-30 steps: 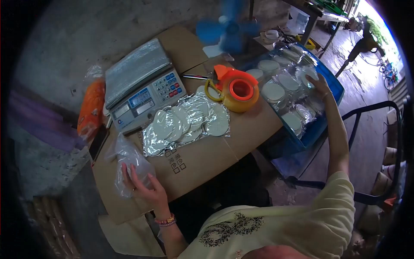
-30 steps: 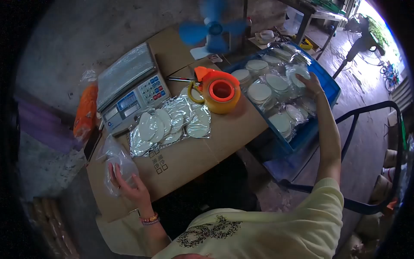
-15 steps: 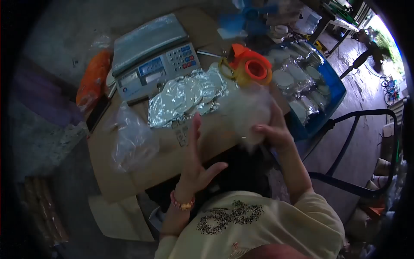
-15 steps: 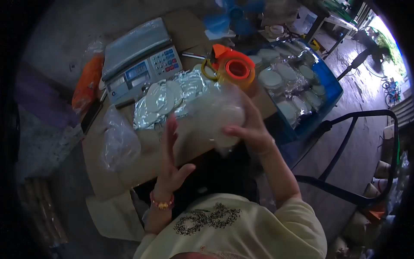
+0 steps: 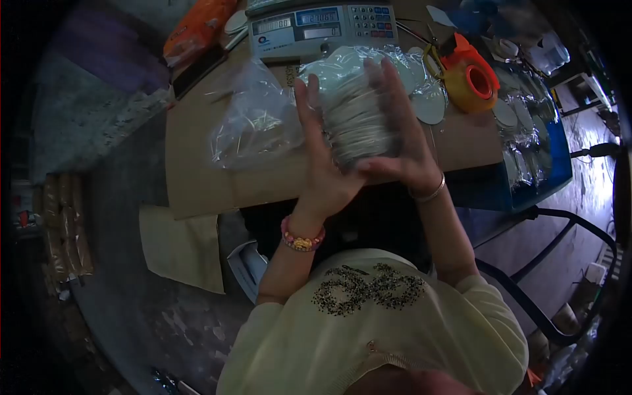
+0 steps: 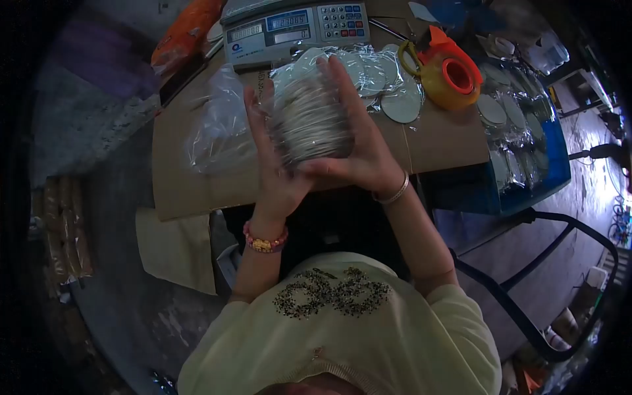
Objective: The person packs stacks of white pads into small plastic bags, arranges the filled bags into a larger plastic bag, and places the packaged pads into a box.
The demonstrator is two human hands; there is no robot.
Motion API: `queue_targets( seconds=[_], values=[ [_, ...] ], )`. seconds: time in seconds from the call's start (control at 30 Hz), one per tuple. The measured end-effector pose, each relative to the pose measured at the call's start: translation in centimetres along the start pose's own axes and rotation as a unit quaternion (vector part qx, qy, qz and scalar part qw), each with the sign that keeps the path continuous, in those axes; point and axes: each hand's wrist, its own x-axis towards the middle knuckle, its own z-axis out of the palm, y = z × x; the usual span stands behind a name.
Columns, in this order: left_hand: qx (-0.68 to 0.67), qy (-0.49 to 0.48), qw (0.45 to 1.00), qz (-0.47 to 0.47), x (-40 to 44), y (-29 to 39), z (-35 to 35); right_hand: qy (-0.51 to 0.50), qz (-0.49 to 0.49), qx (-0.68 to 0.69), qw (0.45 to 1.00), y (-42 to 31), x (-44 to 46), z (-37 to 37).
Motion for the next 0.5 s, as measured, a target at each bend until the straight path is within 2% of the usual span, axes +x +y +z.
queue_targets(
  seconds=[0.03, 0.07, 0.1, 0.13, 0.2, 0.23, 0.3, 0.37, 0.4, 0.43, 0.47, 0.5],
  values=[
    [-0.001, 0.001, 1.0, -0.002, -0.6, -1.1, -1.0, -0.01, 0.009, -0.015, 1.0, -0.1, -0.1, -0.4],
    [0.049, -0.011, 0.998, -0.028, -1.2, -3.4, -2.3, 0.001, 0.073, 0.029, 0.997, 0.5, -0.5, -0.8],
    [0.099, -0.021, 0.994, -0.05, -1.1, -4.7, -3.0, -0.016, 0.064, -0.023, 0.998, 1.5, -1.0, -0.8],
    [0.1, -0.02, 0.994, -0.04, -0.6, -4.5, -2.7, -0.031, 0.053, -0.073, 0.995, 2.1, -1.3, -0.5],
    [0.159, -0.032, 0.986, 0.032, -1.0, -3.8, -1.7, -0.025, 0.043, -0.087, 0.995, 2.6, -1.8, -0.2],
    [0.159, -0.03, 0.987, 0.024, -1.3, -3.6, -1.6, -0.023, 0.05, -0.078, 0.995, 2.7, -2.1, -0.4],
    [0.018, -0.024, 0.998, -0.05, -1.3, -3.4, -1.7, -0.021, 0.057, -0.067, 0.996, 2.4, -2.5, -0.3],
    [0.02, -0.033, 0.998, -0.049, -1.3, -3.5, -1.5, -0.004, 0.115, 0.052, 0.992, 1.3, -2.3, -0.3],
    [0.021, -0.043, 0.998, -0.046, -1.0, -3.1, -1.2, -0.004, 0.114, 0.05, 0.992, 0.8, -2.2, -0.2],
    [0.021, -0.045, 0.998, -0.045, -0.8, -2.6, -0.9, -0.007, 0.066, 0.014, 0.998, 0.4, -2.2, 0.4],
    [0.061, -0.051, 0.997, 0.009, -0.4, -2.1, -0.5, -0.01, 0.016, -0.023, 1.0, 0.1, -1.9, 0.6],
    [0.101, -0.055, 0.991, 0.061, -0.1, -1.6, -0.2, -0.009, 0.015, -0.023, 1.0, -0.4, -1.3, 0.5]
  ],
)
